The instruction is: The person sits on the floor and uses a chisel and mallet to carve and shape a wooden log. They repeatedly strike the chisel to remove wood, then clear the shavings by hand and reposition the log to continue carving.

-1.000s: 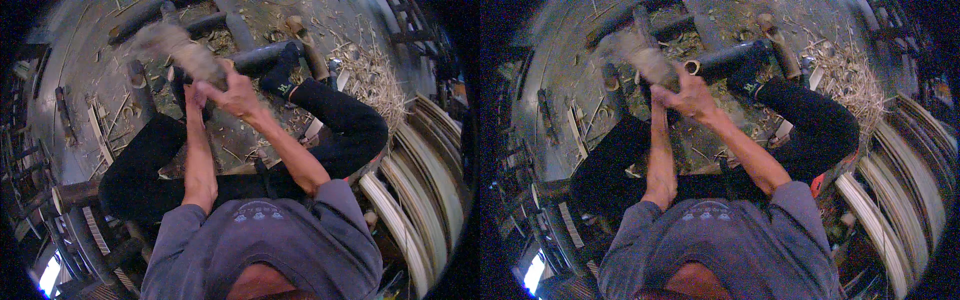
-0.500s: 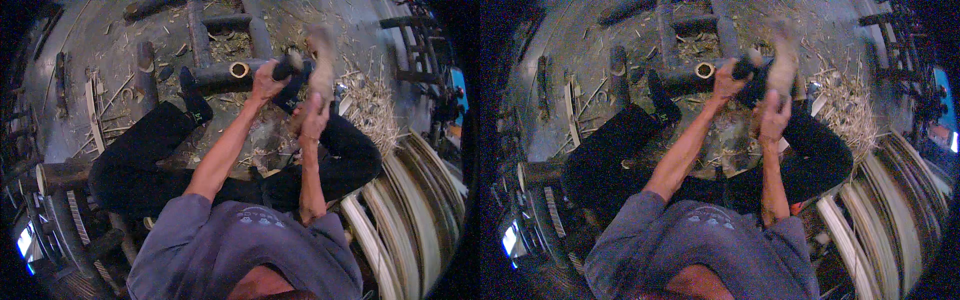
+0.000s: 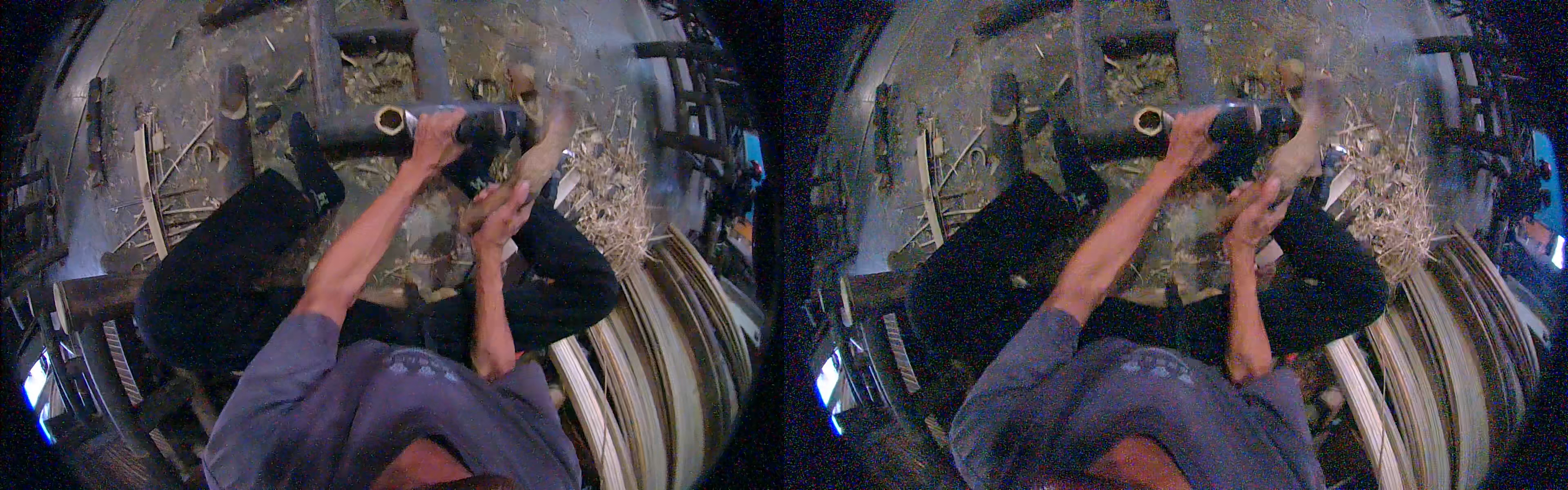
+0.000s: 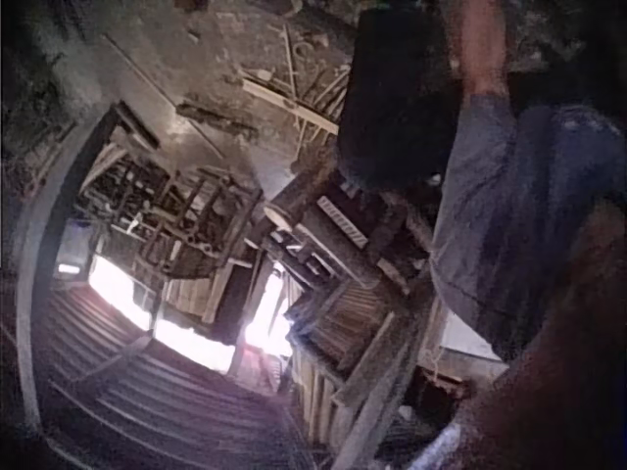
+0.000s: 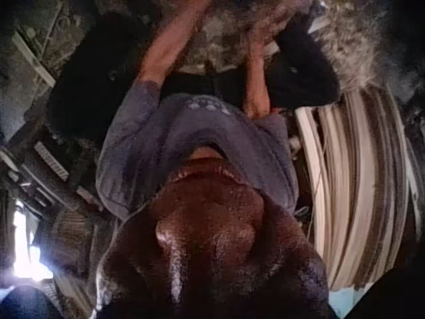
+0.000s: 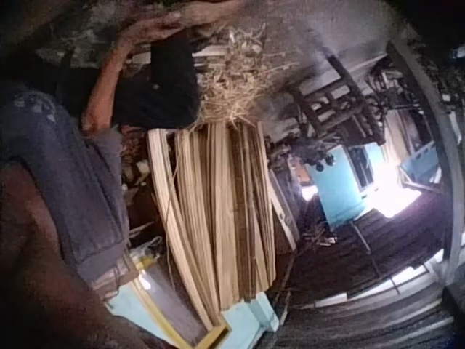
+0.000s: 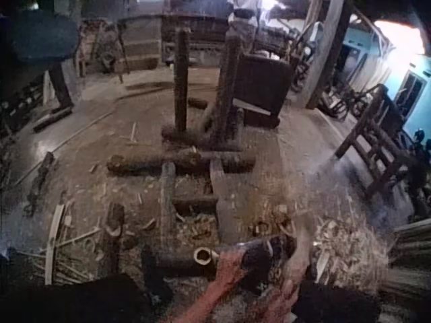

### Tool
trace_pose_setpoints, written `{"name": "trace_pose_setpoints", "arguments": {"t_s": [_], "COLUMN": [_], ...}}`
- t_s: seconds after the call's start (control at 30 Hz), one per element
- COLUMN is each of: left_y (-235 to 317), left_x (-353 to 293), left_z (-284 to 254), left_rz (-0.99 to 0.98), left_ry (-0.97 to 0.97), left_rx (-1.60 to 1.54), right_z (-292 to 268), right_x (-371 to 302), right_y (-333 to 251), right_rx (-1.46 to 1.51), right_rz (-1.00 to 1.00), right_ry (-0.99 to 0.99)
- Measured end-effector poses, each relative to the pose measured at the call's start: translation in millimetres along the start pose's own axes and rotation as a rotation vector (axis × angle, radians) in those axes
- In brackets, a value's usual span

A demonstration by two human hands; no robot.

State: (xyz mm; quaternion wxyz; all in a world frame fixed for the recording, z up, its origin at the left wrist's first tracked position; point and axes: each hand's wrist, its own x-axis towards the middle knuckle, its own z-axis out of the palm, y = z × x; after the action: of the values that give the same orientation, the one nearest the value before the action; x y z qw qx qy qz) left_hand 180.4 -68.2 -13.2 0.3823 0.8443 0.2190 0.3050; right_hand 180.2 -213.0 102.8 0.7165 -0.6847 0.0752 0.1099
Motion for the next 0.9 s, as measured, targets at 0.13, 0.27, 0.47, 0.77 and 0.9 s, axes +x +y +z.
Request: {"name": "trace_pose_setpoints", "arguments": {"t_s": [0.13,0.27,0.47,0.77,0.9], "left_y": [-29,-32,-58,-275,-297], "left_x": [4,11,82,60,40], "left_z": [-2,-15,-88,-175,-182], "left_rz": [-0.005,-0.073,-0.435,-0.847,-1.217], "left_ry": [-0.055,-0.026,0.294,0.210,0.295], "left_rx": [-0.026,-0.146,-0.204,0.561,0.248], "right_z": [0,-4,-12,-141,-203], "right_x": [10,26,183,316,344], "right_y": [37,37,-20,0,-11], "right_rx": [0.010,-0.319,-0.187,-1.329,-1.793], "right_rz": [0.020,0.132,0.051,-0.029,-0.313], "right_ry": [-0.053,-0.206,-0.051,-0.114,-0.587]}}
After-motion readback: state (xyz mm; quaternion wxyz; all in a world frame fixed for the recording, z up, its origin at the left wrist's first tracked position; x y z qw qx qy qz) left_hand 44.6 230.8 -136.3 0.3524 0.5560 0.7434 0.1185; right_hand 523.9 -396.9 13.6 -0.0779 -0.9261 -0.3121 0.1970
